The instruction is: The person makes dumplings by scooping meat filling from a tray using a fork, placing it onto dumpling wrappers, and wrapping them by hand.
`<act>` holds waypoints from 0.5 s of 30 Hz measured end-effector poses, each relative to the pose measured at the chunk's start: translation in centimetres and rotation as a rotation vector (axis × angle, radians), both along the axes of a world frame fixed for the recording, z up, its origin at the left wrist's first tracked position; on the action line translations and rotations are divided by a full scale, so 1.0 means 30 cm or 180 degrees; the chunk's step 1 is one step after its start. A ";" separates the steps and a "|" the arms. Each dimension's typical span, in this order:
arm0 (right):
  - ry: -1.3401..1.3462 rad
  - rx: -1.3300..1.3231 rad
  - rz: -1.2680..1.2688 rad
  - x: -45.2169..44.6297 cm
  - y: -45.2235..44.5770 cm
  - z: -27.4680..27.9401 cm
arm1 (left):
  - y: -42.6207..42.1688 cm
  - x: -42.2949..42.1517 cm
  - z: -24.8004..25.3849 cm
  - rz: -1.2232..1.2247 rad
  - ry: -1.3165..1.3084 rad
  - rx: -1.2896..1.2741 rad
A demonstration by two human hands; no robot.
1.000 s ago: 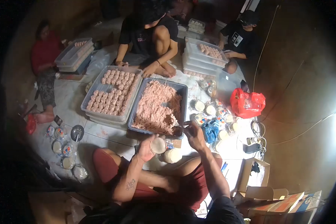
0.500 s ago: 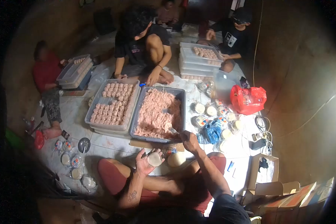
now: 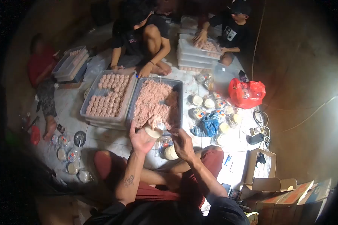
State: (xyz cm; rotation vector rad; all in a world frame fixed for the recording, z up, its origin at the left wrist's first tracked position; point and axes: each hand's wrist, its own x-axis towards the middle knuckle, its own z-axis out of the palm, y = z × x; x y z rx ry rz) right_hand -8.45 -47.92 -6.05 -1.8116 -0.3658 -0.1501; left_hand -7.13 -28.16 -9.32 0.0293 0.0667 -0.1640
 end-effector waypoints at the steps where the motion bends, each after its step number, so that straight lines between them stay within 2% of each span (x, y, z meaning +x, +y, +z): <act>1: -0.0266 -0.0417 0.0104 -0.002 0.002 -0.050 | -0.012 0.007 0.007 0.0083 -0.0029 -0.0005; 2: -0.0549 -0.0827 0.0196 -0.011 0.015 -0.069 | -0.017 0.004 0.019 0.0199 0.0106 0.0206; 5: -0.0623 -0.0788 0.0244 -0.039 0.031 -0.069 | -0.001 -0.038 0.043 0.0067 -0.0246 0.0171; 7: -0.0716 -0.0776 0.0267 -0.068 0.048 -0.072 | 0.008 -0.041 -0.015 0.0056 -0.0199 0.0100; 10: -0.0845 -0.0701 0.0340 -0.089 0.075 -0.115 | 0.008 -0.057 -0.009 -0.0065 -0.0165 0.0073; 12: -0.0671 -0.0753 0.0311 -0.109 0.075 -0.077 | 0.012 -0.057 -0.026 0.0169 -0.0038 0.0173; 13: -0.0581 -0.0913 0.0360 -0.115 0.064 -0.049 | 0.017 -0.053 -0.040 0.0395 -0.0060 0.0516; 15: -0.0467 -0.1068 0.0406 -0.132 0.046 0.010 | 0.039 -0.052 -0.054 0.0510 -0.0029 0.0517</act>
